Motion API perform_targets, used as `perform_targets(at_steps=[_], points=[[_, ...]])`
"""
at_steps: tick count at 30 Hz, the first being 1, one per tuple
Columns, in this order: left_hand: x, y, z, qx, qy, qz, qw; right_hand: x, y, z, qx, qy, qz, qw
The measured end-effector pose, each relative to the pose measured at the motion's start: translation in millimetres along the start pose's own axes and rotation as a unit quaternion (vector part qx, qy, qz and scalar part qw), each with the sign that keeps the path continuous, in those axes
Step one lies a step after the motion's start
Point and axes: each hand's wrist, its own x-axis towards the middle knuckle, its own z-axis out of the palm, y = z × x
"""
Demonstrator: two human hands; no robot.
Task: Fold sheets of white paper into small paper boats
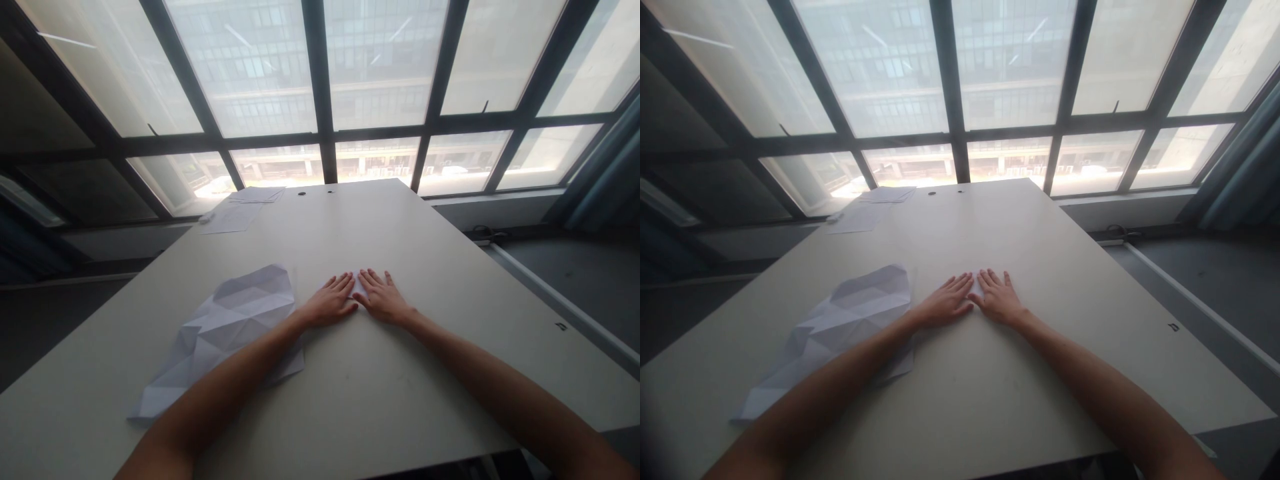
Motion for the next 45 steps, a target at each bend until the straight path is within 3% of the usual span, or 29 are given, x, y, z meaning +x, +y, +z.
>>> perform_targets(at_steps=[21, 28, 37, 42, 45], points=[[3, -6, 7.4, -0.095, 0.066, -0.025, 0.993, -1, 1, -2, 0.015, 0.015, 0.009, 1.000], [6, -13, 10.9, -0.127, 0.096, 0.006, 0.987, -2, 1, -5, 0.029, 0.032, 0.003, 0.999], [4, -13, 9.0, -0.149, 0.151, -0.021, 0.977, -3, 4, -10, 0.073, 0.145, -0.010, 0.987], [5, -6, -0.4, -0.208, 0.233, -0.061, 0.948, -1, 5, -12, 0.160, 0.313, 0.024, 0.936], [5, -1, -4.7, -0.244, 0.284, -0.090, 0.923, 0, 4, -13, 0.214, 0.373, 0.039, 0.902]])
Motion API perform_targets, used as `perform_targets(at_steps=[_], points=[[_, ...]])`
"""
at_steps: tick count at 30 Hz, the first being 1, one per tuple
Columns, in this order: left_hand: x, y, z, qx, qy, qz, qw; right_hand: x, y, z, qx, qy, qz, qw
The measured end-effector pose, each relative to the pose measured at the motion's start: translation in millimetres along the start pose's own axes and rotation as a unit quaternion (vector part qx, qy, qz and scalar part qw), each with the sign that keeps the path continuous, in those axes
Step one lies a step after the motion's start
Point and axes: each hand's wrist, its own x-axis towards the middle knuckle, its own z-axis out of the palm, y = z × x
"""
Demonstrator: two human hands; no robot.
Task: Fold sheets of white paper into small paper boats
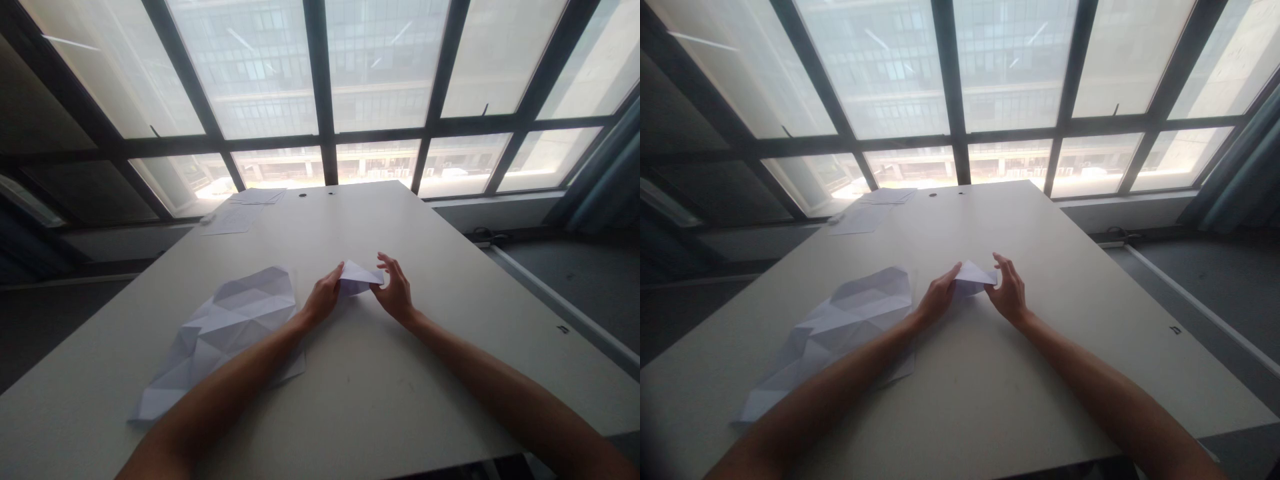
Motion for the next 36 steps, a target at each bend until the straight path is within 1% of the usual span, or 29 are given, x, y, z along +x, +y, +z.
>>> perform_targets(at_steps=[1, 3, 6, 9, 11, 14, 17, 20, 22, 25, 28, 32, 36], points=[[0, 2, 0.0, -0.015, 0.016, -0.009, 1.000, 0, 0, 0, 0.012, 0.008, 0.006, 1.000], [0, 6, 0.3, -0.053, 0.035, -0.029, 0.998, 0, -1, 2, 0.026, 0.001, 0.014, 1.000], [0, 11, 0.0, -0.132, 0.041, -0.052, 0.989, -2, 0, 5, 0.041, -0.058, 0.017, 0.997], [1, 13, -1.9, -0.197, 0.039, -0.049, 0.978, -5, 4, 8, 0.049, -0.115, 0.029, 0.992], [2, 12, -3.4, -0.215, 0.037, -0.047, 0.975, -6, 6, 9, 0.050, -0.125, 0.025, 0.991], [4, 9, -4.7, -0.235, 0.020, -0.048, 0.971, -6, 6, 7, 0.062, -0.128, -0.007, 0.990], [3, 7, -5.4, -0.245, -0.007, -0.050, 0.968, -6, 3, 5, 0.088, -0.159, -0.036, 0.983], [1, 7, -7.1, -0.232, -0.012, -0.062, 0.971, -5, 1, 4, 0.109, -0.178, -0.043, 0.977], [0, 6, -8.7, -0.229, -0.012, -0.071, 0.971, -5, 1, 4, 0.113, -0.179, -0.035, 0.977], [1, 2, -10.1, -0.238, -0.027, -0.068, 0.968, -4, 3, 3, 0.113, -0.183, -0.017, 0.977], [2, -3, -8.7, -0.218, -0.040, -0.039, 0.974, -2, 6, 2, 0.098, -0.195, 0.002, 0.976], [0, -4, -4.3, -0.130, -0.037, 0.019, 0.991, -2, 8, 3, 0.059, -0.194, 0.004, 0.979], [-3, -2, -1.9, -0.017, -0.046, 0.079, 0.996, -3, 8, 5, -0.045, -0.213, -0.026, 0.976]])
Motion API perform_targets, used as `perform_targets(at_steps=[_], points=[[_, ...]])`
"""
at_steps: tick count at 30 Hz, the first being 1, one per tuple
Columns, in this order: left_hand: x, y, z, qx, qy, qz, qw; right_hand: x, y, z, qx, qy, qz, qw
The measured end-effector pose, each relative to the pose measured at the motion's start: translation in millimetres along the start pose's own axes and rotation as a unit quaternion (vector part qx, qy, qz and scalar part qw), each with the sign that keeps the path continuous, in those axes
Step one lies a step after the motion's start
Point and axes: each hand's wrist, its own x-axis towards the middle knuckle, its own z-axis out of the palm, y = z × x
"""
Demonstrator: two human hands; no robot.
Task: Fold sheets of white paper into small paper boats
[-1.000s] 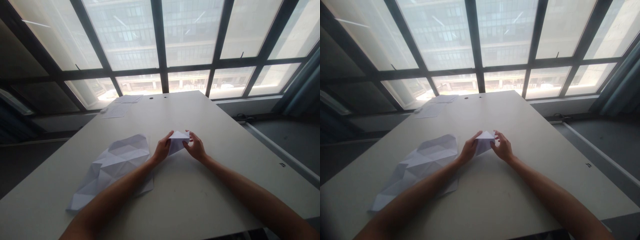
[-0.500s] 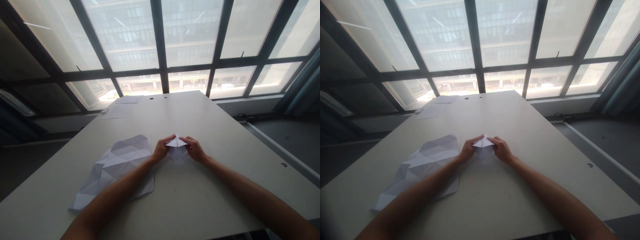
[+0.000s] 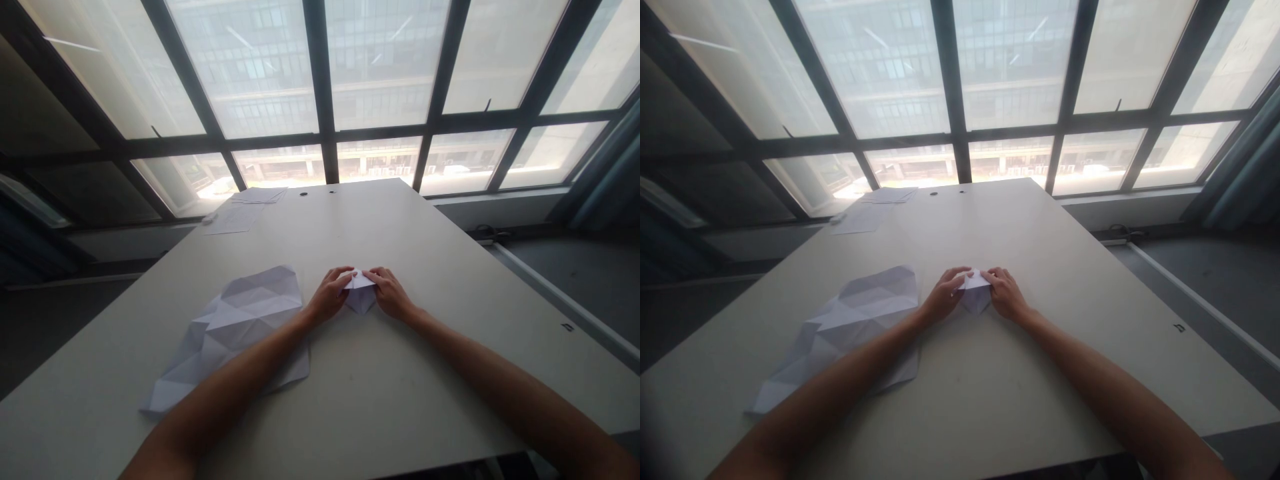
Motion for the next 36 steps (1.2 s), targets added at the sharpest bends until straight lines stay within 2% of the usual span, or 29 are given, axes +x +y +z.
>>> perform_targets(at_steps=[3, 6, 10, 14, 22, 26, 30, 33, 36], points=[[-1, -3, 1.0, 0.057, -0.046, 0.019, 0.997, -1, 0, 0, -0.084, -0.040, 0.004, 0.996], [-3, -6, 0.1, 0.106, -0.099, 0.023, 0.989, -3, -1, -4, -0.122, -0.077, -0.011, 0.989], [-5, 2, -6.9, 0.129, -0.140, 0.037, 0.981, -6, -6, -12, -0.107, -0.099, -0.084, 0.986], [-3, 6, -14.4, 0.077, -0.163, 0.036, 0.983, -6, -9, -15, -0.074, -0.076, -0.120, 0.987], [6, -13, -15.4, -0.104, -0.134, 0.015, 0.985, -5, -2, -10, -0.081, -0.086, -0.117, 0.986], [6, -11, -14.0, -0.140, -0.092, -0.009, 0.986, -5, -5, -12, -0.079, -0.089, -0.128, 0.985], [5, -11, -12.3, -0.157, -0.071, -0.029, 0.985, -5, -12, -18, -0.008, -0.076, -0.179, 0.981], [5, -10, -13.0, -0.167, -0.082, -0.023, 0.982, -5, -14, -21, 0.030, -0.073, -0.201, 0.976], [5, -7, -15.1, -0.180, -0.102, -0.015, 0.978, -4, -14, -23, 0.015, -0.102, -0.208, 0.973]])
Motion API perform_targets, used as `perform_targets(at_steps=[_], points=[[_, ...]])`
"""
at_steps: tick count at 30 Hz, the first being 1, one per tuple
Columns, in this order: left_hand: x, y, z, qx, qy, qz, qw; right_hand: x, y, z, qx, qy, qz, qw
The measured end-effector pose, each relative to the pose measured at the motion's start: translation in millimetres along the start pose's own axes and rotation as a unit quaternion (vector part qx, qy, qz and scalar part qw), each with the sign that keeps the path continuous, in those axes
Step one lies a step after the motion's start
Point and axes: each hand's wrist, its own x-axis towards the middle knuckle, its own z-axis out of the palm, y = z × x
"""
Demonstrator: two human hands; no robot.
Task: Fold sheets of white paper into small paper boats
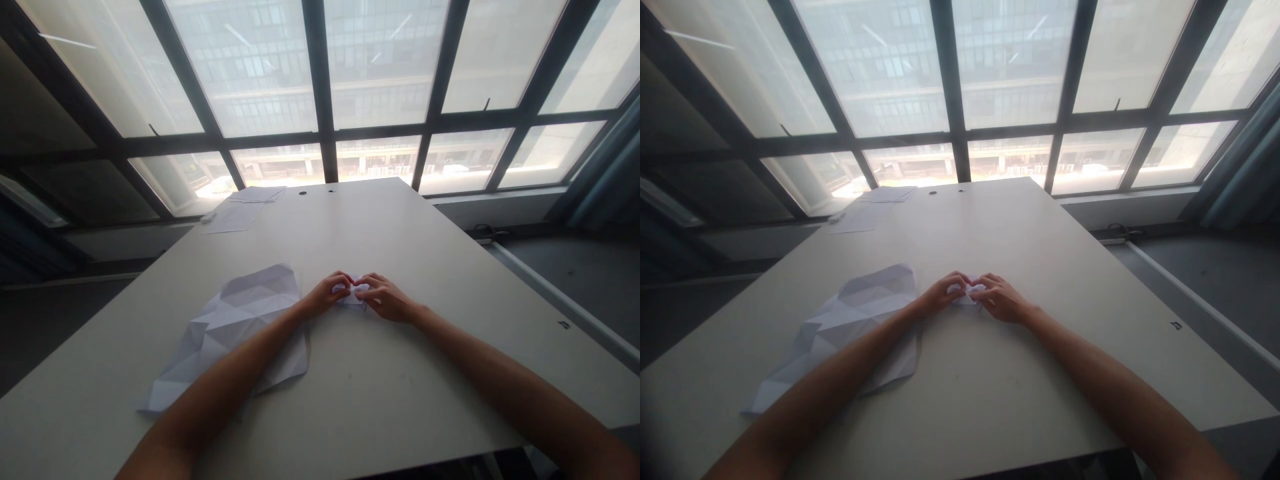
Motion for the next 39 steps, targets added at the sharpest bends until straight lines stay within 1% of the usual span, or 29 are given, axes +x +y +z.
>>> perform_targets(at_steps=[5, 7, 9, 11, 12, 15, 17, 18, 21, 23, 27, 32, 34, 36, 39], points=[[0, -2, -0.2, 0.001, -0.017, -0.009, 1.000, 1, -5, -6, -0.037, -0.061, 0.000, 0.997], [1, -5, 1.3, 0.021, -0.015, -0.015, 1.000, 1, -7, -7, -0.036, -0.075, -0.010, 0.997], [2, -8, 3.7, 0.063, -0.008, -0.021, 0.998, 1, -7, -8, -0.014, -0.075, -0.021, 0.997], [2, -8, 6.4, 0.119, -0.001, -0.027, 0.992, 0, -5, -6, 0.023, -0.058, -0.020, 0.998], [1, -8, 7.7, 0.148, 0.000, -0.028, 0.989, -1, -2, -4, 0.042, -0.038, -0.013, 0.998], [-1, -6, 10.5, 0.213, -0.009, -0.022, 0.977, -3, 6, 2, 0.077, 0.051, 0.018, 0.996], [-2, -6, 11.6, 0.241, -0.012, -0.017, 0.970, -3, 9, 4, 0.078, 0.091, 0.017, 0.993], [-2, -6, 12.0, 0.251, -0.010, -0.018, 0.968, -3, 9, 5, 0.075, 0.091, 0.006, 0.993], [-2, -7, 12.3, 0.266, 0.000, -0.021, 0.964, -2, 6, 4, 0.053, 0.046, -0.029, 0.997], [-1, -7, 12.1, 0.265, 0.004, -0.017, 0.964, -1, 3, 3, 0.027, 0.031, -0.032, 0.999], [-1, -6, 11.8, 0.261, 0.008, -0.005, 0.965, 2, -4, 0, 0.000, 0.052, -0.018, 0.998], [-2, -7, 12.2, 0.268, 0.007, -0.002, 0.963, 4, -5, 2, -0.038, 0.045, -0.042, 0.997], [-2, -9, 12.4, 0.272, 0.006, 0.000, 0.962, 4, -2, 3, -0.062, 0.053, -0.028, 0.996], [-2, -10, 12.4, 0.276, 0.006, 0.002, 0.961, 2, 2, 4, -0.083, 0.067, 0.003, 0.994], [-2, -12, 12.5, 0.277, 0.009, 0.005, 0.961, 0, 7, 5, -0.093, 0.075, 0.033, 0.992]])
